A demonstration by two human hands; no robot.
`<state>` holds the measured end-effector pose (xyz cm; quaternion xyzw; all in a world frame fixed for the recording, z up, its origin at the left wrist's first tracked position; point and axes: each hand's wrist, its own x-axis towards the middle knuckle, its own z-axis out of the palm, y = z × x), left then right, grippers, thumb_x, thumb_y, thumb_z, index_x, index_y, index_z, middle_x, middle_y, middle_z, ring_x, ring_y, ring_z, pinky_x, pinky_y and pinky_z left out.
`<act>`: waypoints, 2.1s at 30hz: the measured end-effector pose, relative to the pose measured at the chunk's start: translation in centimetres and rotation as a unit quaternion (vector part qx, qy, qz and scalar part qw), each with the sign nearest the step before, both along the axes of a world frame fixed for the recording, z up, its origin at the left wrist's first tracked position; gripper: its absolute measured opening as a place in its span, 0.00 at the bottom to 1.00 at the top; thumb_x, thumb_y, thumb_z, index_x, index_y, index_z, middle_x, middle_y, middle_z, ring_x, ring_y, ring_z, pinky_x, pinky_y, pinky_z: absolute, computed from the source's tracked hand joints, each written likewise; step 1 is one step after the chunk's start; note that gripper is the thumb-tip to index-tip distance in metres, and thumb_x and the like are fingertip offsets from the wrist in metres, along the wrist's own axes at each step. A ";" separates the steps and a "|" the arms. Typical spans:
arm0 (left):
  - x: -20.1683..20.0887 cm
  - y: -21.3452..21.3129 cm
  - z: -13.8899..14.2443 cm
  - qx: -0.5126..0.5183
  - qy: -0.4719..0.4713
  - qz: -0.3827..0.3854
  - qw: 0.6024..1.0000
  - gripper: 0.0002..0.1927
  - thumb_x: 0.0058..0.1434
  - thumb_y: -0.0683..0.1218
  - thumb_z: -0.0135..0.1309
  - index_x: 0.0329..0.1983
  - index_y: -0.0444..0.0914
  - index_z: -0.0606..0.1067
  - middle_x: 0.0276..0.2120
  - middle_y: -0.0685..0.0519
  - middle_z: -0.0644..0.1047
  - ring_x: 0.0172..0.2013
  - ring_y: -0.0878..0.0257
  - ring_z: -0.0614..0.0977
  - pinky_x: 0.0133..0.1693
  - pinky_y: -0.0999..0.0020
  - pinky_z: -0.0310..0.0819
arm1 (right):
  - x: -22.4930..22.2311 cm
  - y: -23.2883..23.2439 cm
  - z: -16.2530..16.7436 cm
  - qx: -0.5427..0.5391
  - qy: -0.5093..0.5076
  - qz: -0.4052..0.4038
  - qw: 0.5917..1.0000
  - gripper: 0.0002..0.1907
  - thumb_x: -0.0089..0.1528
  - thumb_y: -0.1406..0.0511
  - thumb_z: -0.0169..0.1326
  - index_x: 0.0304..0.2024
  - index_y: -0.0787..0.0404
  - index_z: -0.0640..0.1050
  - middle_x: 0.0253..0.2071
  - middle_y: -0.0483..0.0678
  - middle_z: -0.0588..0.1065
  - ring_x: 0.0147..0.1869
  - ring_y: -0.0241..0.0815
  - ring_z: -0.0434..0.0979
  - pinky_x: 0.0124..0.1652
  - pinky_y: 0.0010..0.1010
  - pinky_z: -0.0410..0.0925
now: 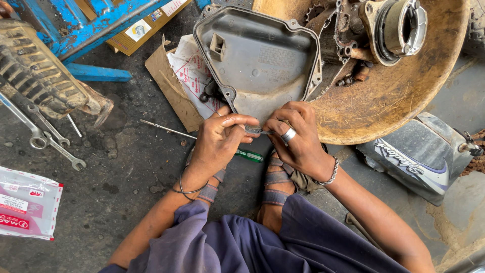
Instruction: The person removes a motorcycle engine cover using a screwdriver, cleans the cover with a cloth, and reattaches it to the engine. The person handles the cover, screwdriver, and cloth while working on the motorcycle.
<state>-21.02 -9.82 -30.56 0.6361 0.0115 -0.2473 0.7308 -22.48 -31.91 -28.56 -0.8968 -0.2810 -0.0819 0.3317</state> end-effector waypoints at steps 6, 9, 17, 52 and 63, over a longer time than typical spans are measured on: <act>0.3 0.0 -0.1 -0.016 -0.009 -0.006 1.000 0.13 0.65 0.34 0.43 0.40 0.26 0.79 0.37 0.44 0.82 0.39 0.59 0.87 0.42 0.69 0.88 | -0.1 0.0 -0.3 0.013 0.000 -0.007 1.000 0.18 0.54 0.73 0.65 0.45 0.58 0.78 0.51 0.48 0.72 0.59 0.54 0.68 0.59 0.48 0.63; 0.3 0.2 -0.3 -0.022 -0.003 -0.017 1.000 0.13 0.66 0.35 0.42 0.41 0.26 0.79 0.37 0.45 0.82 0.39 0.59 0.87 0.42 0.68 0.88 | -0.2 -0.1 -0.4 0.012 -0.002 -0.005 1.000 0.17 0.54 0.74 0.65 0.43 0.56 0.78 0.49 0.47 0.72 0.59 0.53 0.68 0.59 0.47 0.63; 0.1 -0.1 -0.5 -0.056 0.007 0.012 0.998 0.11 0.66 0.34 0.43 0.41 0.26 0.78 0.39 0.45 0.80 0.40 0.56 0.88 0.41 0.67 0.88 | -0.3 -0.2 -0.9 0.026 -0.007 -0.010 1.000 0.17 0.54 0.75 0.65 0.43 0.56 0.78 0.49 0.46 0.72 0.60 0.52 0.68 0.59 0.46 0.64; 0.1 -0.6 0.9 -0.106 0.024 0.072 0.991 0.27 0.63 0.33 0.45 0.67 0.29 0.65 0.64 0.39 0.68 0.46 0.57 0.85 0.42 0.68 0.87 | 0.1 1.6 2.3 -0.028 0.035 -0.049 0.998 0.11 0.60 0.68 0.65 0.44 0.57 0.80 0.45 0.47 0.71 0.57 0.53 0.68 0.55 0.48 0.64; -0.1 -0.9 0.7 -0.130 0.035 0.082 0.988 0.27 0.62 0.33 0.45 0.67 0.28 0.65 0.66 0.39 0.66 0.46 0.58 0.84 0.42 0.67 0.87 | -0.3 0.1 0.0 -0.031 -0.071 0.023 0.997 0.16 0.56 0.70 0.62 0.48 0.59 0.84 0.42 0.46 0.75 0.54 0.49 0.77 0.68 0.61 0.61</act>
